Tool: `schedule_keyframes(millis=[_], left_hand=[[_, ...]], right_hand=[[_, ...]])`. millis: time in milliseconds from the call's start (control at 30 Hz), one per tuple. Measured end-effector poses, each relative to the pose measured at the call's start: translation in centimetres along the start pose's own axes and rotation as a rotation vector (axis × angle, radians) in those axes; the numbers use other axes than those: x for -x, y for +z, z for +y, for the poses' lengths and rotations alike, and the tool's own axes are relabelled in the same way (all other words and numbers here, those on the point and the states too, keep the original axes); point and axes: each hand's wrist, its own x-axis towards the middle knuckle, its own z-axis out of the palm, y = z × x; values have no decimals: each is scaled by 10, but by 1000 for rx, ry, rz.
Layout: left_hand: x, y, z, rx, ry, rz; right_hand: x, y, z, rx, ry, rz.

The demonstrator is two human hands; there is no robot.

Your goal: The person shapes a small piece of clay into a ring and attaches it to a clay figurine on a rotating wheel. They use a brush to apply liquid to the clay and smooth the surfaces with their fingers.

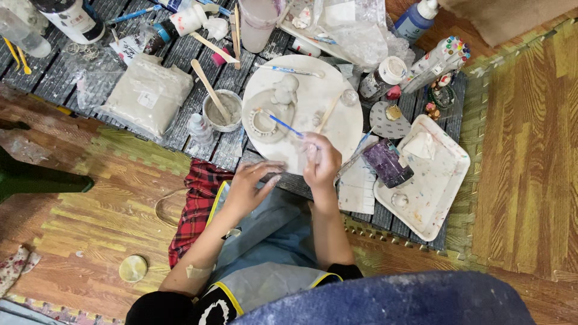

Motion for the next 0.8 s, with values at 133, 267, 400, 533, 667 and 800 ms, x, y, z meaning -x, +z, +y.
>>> schedule_keyframes(millis=[133,267,400,533,667,800], left_hand=[[1,0,0,10,5,9],[0,-1,-1,24,6,2],[1,-1,-1,29,8,0],[0,0,-1,11,6,0],[1,1,-1,3,1,4],[2,0,0,16,-6,0]], right_hand=[[5,-1,-7,69,-75,4],[7,0,-9,-26,-115,38],[-6,-5,-13,-11,27,43],[-34,-8,-23,148,-120,-71],[-53,-2,-44,196,-297,-165],[-67,7,-61,251,-237,-232]])
